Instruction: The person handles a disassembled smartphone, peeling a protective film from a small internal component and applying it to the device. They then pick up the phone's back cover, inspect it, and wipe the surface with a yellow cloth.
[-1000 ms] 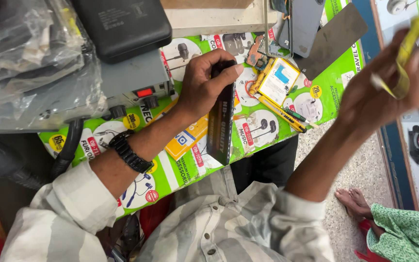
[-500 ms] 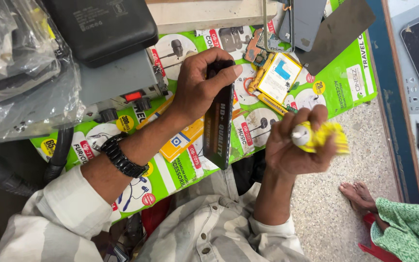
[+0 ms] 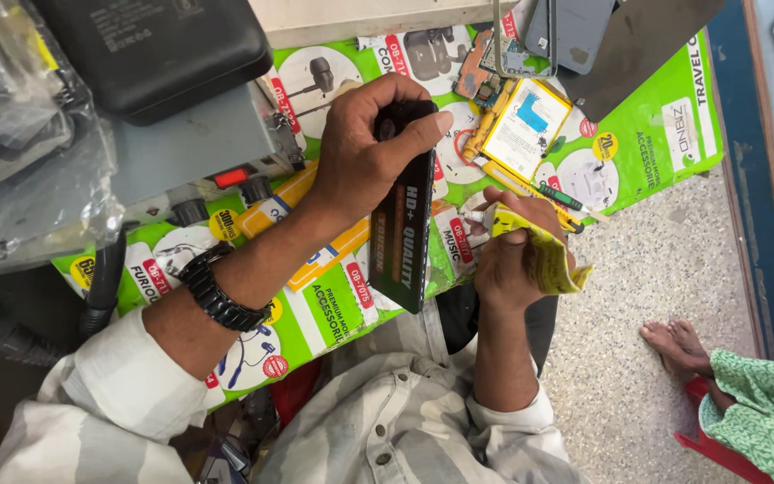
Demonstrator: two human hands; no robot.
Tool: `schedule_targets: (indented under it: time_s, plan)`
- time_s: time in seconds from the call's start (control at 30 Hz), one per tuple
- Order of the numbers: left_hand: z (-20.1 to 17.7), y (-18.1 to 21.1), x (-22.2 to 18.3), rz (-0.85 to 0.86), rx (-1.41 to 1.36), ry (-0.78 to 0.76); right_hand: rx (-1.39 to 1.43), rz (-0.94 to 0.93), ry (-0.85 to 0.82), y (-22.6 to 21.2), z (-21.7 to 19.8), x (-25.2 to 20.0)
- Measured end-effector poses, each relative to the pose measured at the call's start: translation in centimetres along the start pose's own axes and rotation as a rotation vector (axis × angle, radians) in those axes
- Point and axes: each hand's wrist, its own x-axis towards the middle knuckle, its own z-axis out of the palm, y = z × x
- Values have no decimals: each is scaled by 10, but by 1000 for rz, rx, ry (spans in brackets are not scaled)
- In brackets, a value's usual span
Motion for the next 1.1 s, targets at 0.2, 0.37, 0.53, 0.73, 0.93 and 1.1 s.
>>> schedule_targets:
  time_s: [0.2, 0.37, 0.53, 0.73, 0.93, 1.1]
  plan:
    - [1, -4, 0, -6, 38, 5, -251, -108, -1, -16, 17, 15]
    - [2, -7, -1, 17, 69, 14, -255, -126, 44, -20, 28, 20]
    - [1, -9, -1, 31, 71, 13, -329, -163, -16, -23, 27, 18]
    - [1, -10, -1, 76, 61, 16, -330, -125, 12, -22, 31, 17]
    - [2, -13, -2, 84, 50, 16, -336, -125, 23, -20, 32, 15]
    - [2, -13, -2, 85, 37, 18, -388, -142, 8, -21, 32, 15]
